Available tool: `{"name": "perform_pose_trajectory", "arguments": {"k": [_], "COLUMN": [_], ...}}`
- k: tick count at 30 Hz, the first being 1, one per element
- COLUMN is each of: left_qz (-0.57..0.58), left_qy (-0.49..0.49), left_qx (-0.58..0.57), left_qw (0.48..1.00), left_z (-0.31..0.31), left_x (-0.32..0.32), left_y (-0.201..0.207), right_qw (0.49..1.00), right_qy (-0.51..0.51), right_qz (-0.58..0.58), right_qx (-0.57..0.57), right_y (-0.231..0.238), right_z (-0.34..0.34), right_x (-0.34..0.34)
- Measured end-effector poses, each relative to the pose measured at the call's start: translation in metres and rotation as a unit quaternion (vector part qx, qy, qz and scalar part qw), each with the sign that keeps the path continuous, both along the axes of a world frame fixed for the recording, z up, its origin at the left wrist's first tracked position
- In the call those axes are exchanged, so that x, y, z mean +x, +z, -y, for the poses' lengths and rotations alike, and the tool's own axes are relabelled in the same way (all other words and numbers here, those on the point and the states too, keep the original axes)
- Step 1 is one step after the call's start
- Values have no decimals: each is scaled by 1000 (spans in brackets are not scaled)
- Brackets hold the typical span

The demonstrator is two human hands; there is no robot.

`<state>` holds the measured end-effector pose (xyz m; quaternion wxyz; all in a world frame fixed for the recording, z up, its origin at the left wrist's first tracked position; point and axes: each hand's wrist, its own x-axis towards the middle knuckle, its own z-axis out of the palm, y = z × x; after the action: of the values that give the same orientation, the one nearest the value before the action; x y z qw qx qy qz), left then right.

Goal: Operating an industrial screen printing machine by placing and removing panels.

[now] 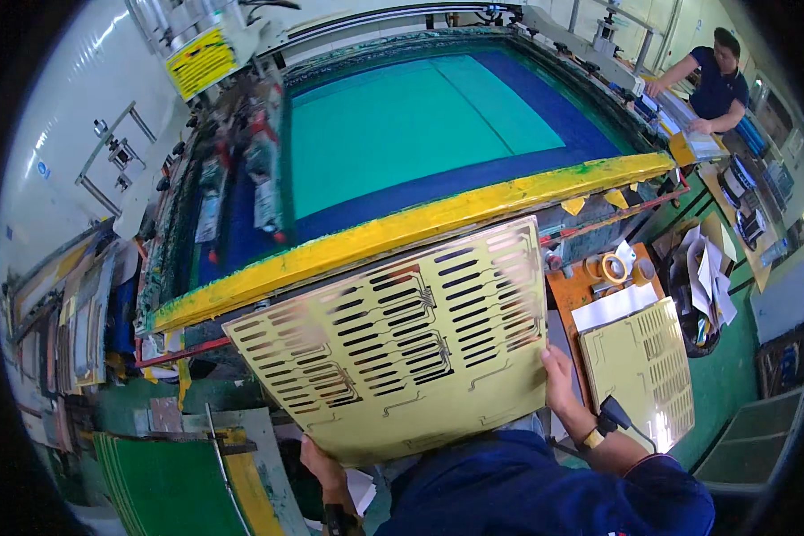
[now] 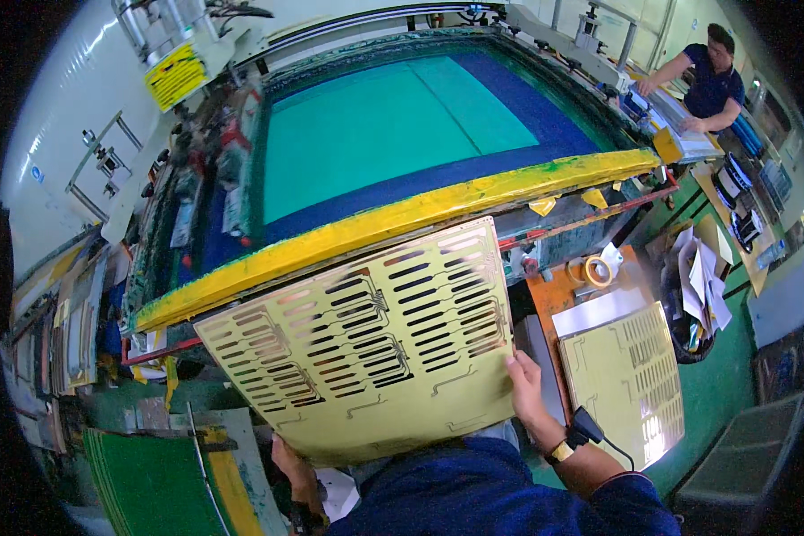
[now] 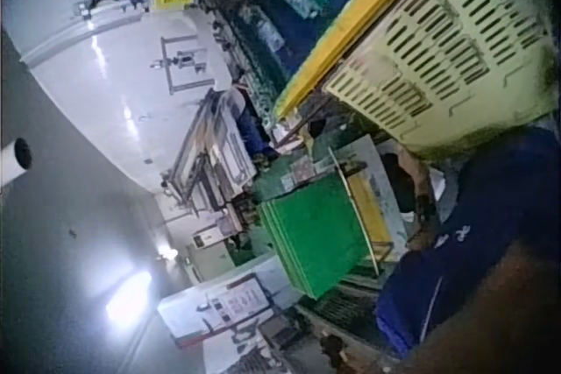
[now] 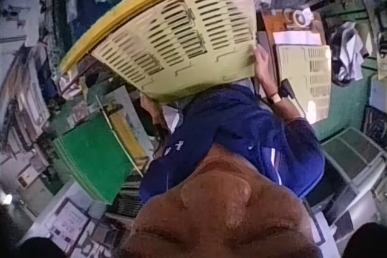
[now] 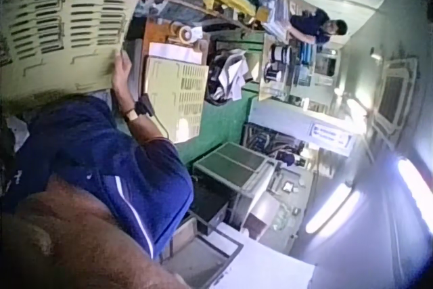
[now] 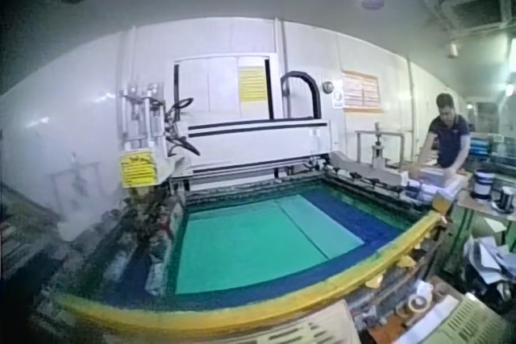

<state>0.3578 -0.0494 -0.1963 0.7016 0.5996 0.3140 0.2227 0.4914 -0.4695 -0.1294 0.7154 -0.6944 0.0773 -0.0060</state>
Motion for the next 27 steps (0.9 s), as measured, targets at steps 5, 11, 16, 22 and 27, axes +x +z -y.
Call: {"name": "perform_pose_trajectory", "arguments": {"k": [5,11,16,22,27], "left_qz": [67,27,16,12,22], "left_qy": [14,8,-7,2,6], "left_qx": [-89,-73,-33,-33,-27], "left_qw": [994,997,999,999,999], "left_z": [-2,-1,3,-2,2], "left_x": [2,6,6,1,4], "left_y": [-7,-7,7,-8,-5], "right_qw": [1000,998,999,999,997], "right_qy": [-5,-17,6,5,9], "right_qz": [-8,-30,-38,-30,-49], "right_qx": [4,51,21,34,54], "right_y": [-4,-10,-9,-16,-15], "right_z": [-1,1,1,-1,-1], "right_x": [3,6,9,12,13]}}
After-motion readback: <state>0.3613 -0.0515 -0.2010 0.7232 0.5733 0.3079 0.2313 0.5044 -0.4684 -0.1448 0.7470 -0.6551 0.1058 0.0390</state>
